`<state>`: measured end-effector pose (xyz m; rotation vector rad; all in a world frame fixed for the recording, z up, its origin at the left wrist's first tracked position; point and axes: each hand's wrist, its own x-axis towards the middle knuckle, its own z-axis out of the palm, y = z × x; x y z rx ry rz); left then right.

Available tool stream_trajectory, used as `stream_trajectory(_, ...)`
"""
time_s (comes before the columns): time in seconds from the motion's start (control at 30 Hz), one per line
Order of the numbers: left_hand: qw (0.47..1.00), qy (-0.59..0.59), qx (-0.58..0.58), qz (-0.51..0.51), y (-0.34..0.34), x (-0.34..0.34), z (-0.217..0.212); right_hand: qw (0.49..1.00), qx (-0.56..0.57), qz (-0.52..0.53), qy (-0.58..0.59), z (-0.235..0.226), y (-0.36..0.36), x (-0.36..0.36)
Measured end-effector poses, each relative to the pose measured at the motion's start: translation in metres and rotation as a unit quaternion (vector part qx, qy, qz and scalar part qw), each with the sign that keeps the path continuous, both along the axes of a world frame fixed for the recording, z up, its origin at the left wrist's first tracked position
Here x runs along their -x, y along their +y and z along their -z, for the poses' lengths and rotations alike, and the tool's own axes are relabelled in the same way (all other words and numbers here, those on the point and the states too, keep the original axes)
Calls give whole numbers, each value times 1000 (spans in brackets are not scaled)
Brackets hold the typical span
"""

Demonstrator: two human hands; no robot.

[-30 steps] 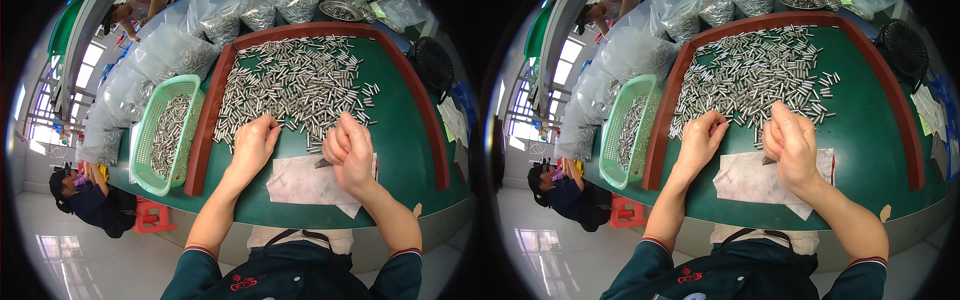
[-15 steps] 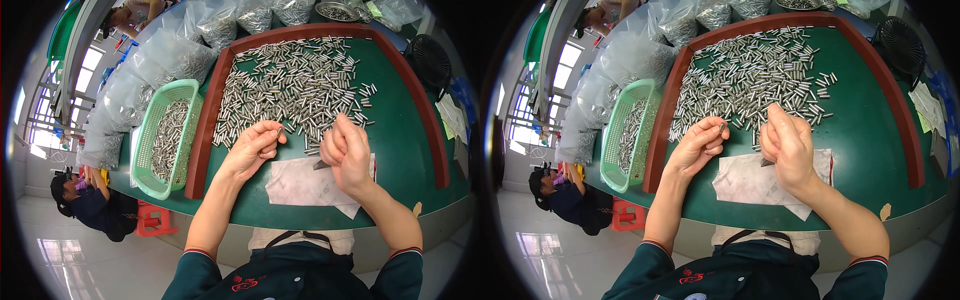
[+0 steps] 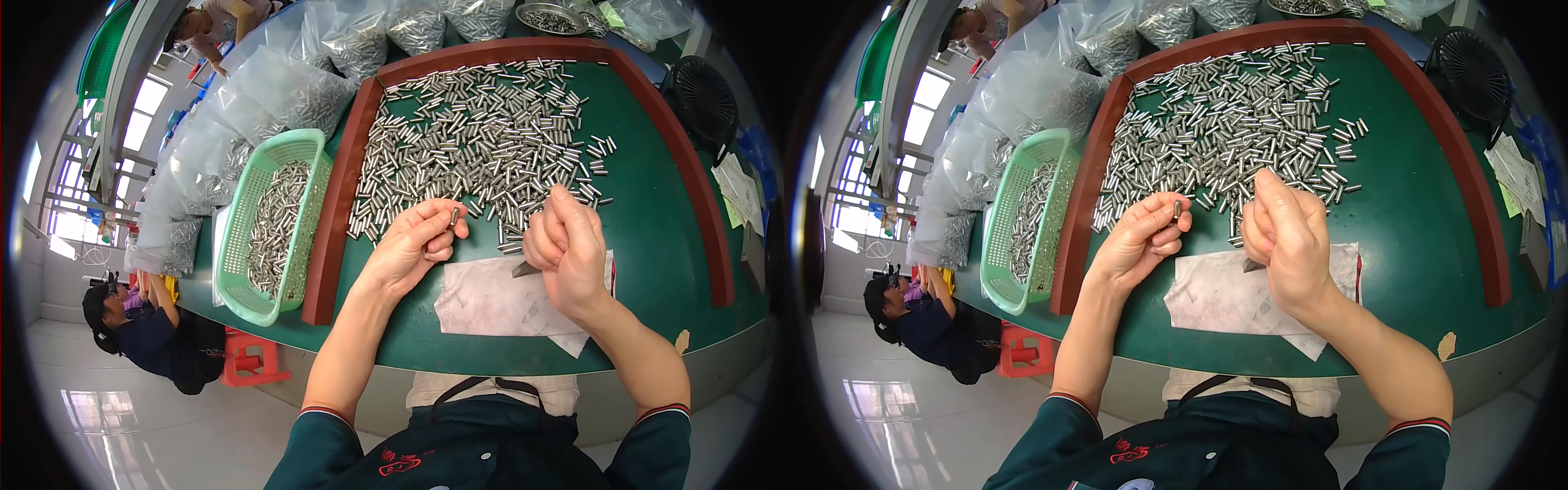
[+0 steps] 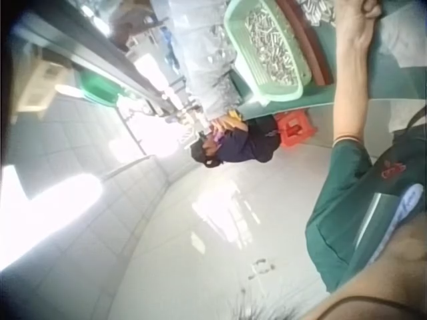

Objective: Inspecting small cylindrical metal components on a workbench using a hand tool.

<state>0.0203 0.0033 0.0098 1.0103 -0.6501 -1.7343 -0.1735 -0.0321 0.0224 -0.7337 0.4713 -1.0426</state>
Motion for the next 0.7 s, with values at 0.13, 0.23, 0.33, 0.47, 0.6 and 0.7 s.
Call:
stream_trajectory(0.13,1000,-2,-1,1,0,1,-1,1000,-2,-1,1,-1,0,0)
stream_trajectory(0.23,997,-75,26,9,2,7,-4,1000,-6,5,5,0,1,1)
stream_trajectory(0.33,955,-274,106,46,9,19,-11,1000,-8,0,8,-1,0,1)
stream_trajectory(0.47,798,-551,214,120,21,39,-8,1000,4,7,28,0,-1,0)
stream_trajectory(0.6,729,-617,281,90,22,45,-4,999,21,10,29,-2,2,-1)
stream_trajectory(0.7,737,-617,263,88,22,44,-3,999,31,7,17,-1,5,0)
